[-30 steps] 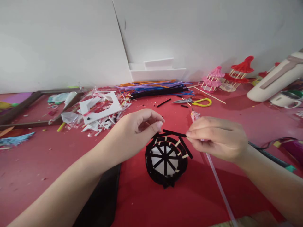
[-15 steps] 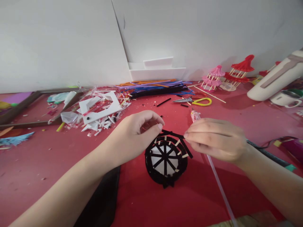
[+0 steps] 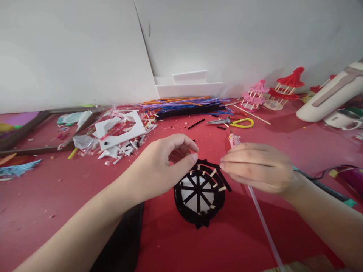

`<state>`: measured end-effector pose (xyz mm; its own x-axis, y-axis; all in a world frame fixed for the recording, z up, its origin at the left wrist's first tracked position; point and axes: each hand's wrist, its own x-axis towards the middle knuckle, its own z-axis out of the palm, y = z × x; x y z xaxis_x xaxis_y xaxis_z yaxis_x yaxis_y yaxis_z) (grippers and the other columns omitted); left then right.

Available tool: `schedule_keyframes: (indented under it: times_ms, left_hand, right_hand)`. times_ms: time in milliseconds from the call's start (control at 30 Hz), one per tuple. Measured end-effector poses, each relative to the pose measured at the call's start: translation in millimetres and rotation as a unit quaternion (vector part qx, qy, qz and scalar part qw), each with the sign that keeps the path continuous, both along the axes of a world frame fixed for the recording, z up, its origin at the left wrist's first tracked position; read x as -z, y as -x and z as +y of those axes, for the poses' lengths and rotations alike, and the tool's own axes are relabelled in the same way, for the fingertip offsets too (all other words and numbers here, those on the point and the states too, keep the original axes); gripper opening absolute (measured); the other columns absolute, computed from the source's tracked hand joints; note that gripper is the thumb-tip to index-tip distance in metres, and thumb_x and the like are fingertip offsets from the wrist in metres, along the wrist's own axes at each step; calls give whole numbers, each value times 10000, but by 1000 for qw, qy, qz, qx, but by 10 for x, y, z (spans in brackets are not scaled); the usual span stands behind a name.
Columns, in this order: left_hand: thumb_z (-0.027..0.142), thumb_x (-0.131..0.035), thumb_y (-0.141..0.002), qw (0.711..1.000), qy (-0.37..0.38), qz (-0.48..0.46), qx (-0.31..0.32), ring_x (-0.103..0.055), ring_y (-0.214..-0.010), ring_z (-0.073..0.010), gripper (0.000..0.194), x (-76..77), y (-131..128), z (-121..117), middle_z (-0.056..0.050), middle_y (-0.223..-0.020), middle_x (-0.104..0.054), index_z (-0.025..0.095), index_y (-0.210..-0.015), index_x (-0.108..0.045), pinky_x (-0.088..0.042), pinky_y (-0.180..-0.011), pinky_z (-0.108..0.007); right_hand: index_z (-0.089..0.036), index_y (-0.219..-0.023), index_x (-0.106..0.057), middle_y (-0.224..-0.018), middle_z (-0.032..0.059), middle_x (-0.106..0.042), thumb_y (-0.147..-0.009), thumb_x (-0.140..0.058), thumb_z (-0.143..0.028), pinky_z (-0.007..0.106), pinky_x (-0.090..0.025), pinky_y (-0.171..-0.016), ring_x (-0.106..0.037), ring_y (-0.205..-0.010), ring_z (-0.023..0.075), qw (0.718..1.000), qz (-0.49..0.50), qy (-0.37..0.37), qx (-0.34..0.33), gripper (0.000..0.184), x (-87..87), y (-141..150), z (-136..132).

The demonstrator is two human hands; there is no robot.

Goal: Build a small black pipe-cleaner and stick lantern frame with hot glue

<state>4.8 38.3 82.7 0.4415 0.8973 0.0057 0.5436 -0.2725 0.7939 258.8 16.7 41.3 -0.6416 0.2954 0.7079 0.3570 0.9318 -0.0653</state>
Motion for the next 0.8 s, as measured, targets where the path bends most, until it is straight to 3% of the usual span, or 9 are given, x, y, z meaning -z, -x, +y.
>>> schedule_keyframes:
  times_ms: [800]
  left_hand:
    - [355,-608,-867,1000,6,3,2,-634,-719,-145,155,37,-21,-10,7,-801,-696,214,-904,-661,-495,-649,-268]
  right_hand:
    - [-139,-976,-673,-918,73,-732,-913,-620,-73,309,-592,-839,-691,-868,155,1000,-15,-5,14,105,25,13,12]
